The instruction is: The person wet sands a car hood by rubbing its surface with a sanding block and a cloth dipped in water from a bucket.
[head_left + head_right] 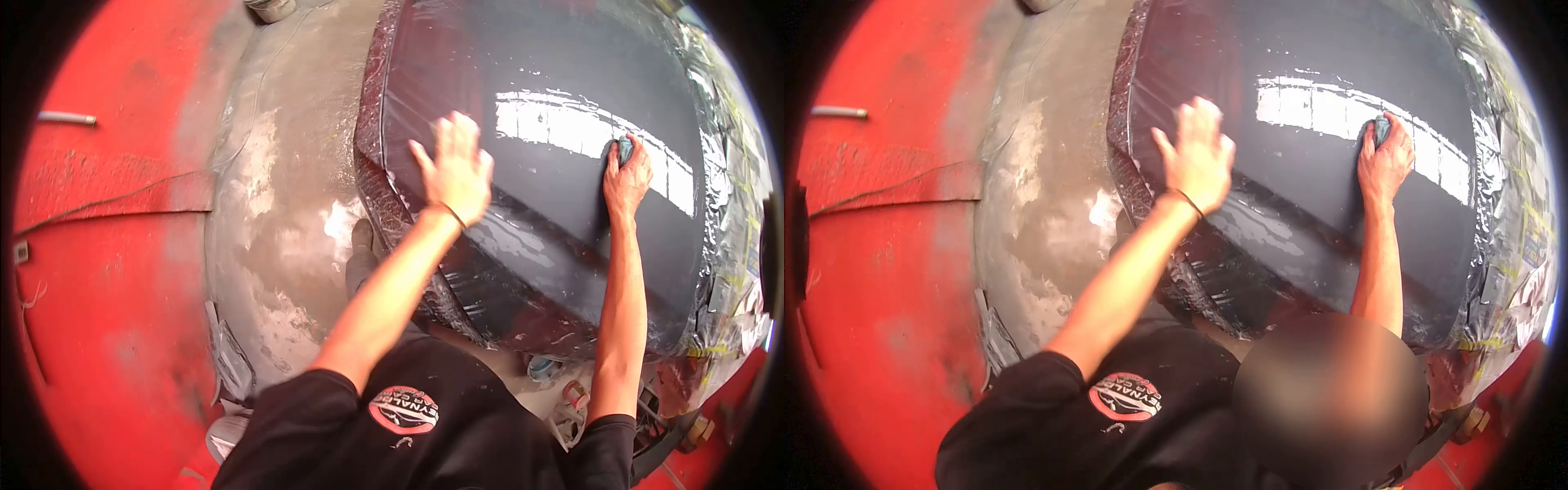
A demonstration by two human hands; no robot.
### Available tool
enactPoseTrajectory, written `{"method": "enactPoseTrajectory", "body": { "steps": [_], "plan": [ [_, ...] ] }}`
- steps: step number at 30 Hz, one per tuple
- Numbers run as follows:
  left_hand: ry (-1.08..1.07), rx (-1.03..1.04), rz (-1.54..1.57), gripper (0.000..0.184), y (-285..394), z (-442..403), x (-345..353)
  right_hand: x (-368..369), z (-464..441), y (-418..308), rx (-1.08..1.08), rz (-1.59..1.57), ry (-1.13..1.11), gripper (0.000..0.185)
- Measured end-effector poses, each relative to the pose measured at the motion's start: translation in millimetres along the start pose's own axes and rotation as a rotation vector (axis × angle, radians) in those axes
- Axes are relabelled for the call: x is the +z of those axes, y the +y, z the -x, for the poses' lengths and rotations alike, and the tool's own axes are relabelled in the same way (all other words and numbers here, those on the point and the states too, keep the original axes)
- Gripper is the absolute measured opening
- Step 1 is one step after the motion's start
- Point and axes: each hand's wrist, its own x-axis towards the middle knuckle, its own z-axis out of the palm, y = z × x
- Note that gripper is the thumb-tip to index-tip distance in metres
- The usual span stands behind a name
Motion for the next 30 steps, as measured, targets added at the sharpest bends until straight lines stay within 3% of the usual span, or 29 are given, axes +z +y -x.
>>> {"method": "enactPoseTrajectory", "body": {
  "steps": [2,5,8,10,13,14,16,19,21,24,28,30],
  "plan": [
    [0.032,0.101,0.142,0.071,44.6,47.5,11.5,-18.3,5.7,18.8,-0.112,-0.096,-0.085,0.043],
    [0.079,0.104,0.100,0.071,28.9,48.5,15.6,-52.1,32.0,57.1,-0.031,-0.039,-0.113,0.044],
    [0.039,-0.252,0.139,0.069,-36.6,-4.0,8.5,-59.2,64.2,96.7,0.054,-0.039,-0.019,0.046],
    [-0.053,-0.352,0.292,0.069,-47.2,-21.0,-2.6,-60.7,68.0,101.6,0.076,-0.012,0.009,0.047],
    [0.096,-0.138,0.114,0.070,29.7,39.1,7.8,-55.4,67.6,97.6,0.104,0.033,-0.006,0.047],
    [0.039,-0.060,0.110,0.071,61.0,68.7,-2.5,-55.4,67.6,101.0,0.099,0.025,-0.004,0.046],
    [0.032,0.040,0.362,0.073,86.4,114.0,5.8,-55.4,67.3,102.6,0.085,0.028,0.007,0.045],
    [0.026,-0.026,0.098,0.069,48.5,101.0,13.7,-52.3,64.2,100.7,0.070,0.035,0.030,0.045],
    [0.078,-0.248,0.025,0.069,7.3,62.5,17.8,-54.0,67.5,100.9,0.072,0.014,0.036,0.045],
    [-0.038,-0.467,0.336,0.073,-28.9,22.7,2.0,-55.8,66.8,100.1,0.065,0.027,0.030,0.046],
    [-0.018,-0.308,0.233,0.077,23.0,94.0,9.7,-59.4,67.4,93.3,0.101,0.029,0.015,0.045],
    [-0.050,-0.288,0.164,0.076,8.5,92.3,5.9,-58.9,67.5,92.7,0.114,0.022,0.013,0.045]
  ]
}}
